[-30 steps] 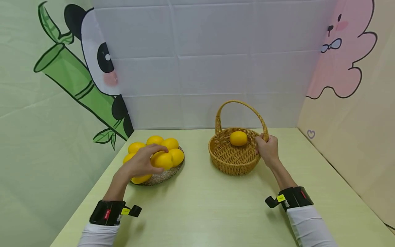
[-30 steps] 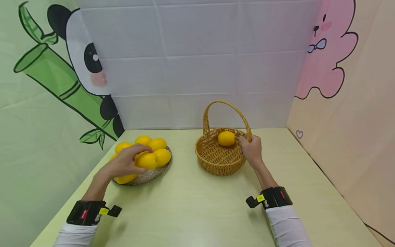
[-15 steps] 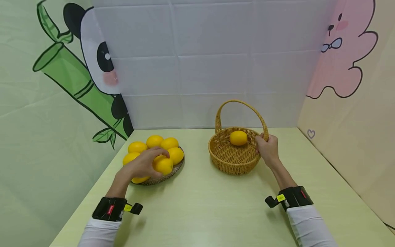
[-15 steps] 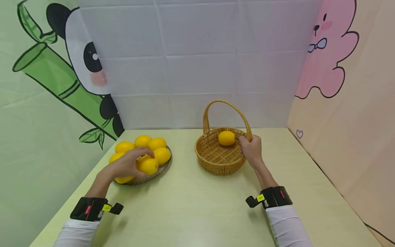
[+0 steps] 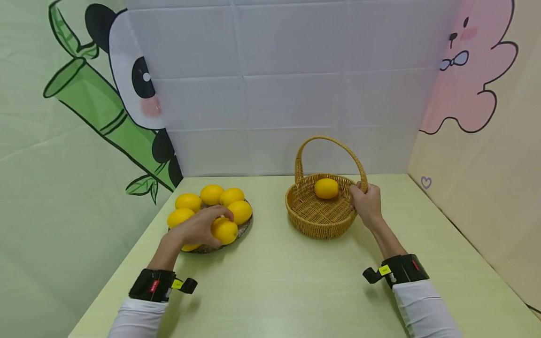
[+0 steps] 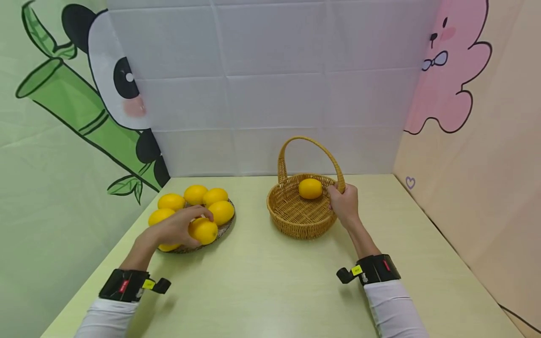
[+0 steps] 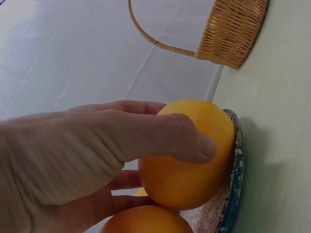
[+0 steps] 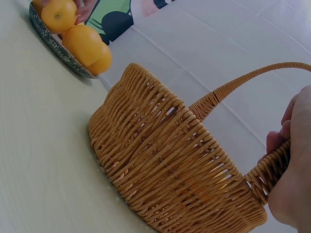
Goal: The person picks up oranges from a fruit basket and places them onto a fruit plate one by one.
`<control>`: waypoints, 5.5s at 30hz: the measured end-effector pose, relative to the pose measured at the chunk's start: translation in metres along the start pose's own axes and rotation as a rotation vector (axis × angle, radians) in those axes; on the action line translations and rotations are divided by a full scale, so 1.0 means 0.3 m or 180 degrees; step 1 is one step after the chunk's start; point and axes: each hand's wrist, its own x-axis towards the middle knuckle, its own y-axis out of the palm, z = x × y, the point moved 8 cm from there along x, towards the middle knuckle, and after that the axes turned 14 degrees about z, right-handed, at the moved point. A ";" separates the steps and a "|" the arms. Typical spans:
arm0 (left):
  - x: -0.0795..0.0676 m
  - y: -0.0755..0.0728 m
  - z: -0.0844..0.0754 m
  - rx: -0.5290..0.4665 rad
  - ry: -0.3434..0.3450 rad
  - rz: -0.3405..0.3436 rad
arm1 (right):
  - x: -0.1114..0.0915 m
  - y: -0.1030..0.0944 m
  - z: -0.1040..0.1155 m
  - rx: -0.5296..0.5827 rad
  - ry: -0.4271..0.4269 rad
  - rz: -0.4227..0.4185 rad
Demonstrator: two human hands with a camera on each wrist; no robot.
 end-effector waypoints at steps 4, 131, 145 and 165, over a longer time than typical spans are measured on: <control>0.000 -0.001 -0.006 0.0008 -0.0034 0.0053 | 0.001 -0.001 0.000 0.0002 0.0010 -0.0010; 0.901 0.093 -0.480 0.0461 -0.0497 -0.0032 | -0.003 0.100 0.032 0.0109 -0.0202 0.0337; 0.892 0.078 -0.473 0.0395 -0.0493 -0.0053 | -0.005 0.101 0.038 0.0105 -0.0182 0.0329; 0.787 -0.035 -0.546 0.0331 0.0246 -0.0195 | -0.015 0.115 0.044 0.0140 -0.0185 0.0341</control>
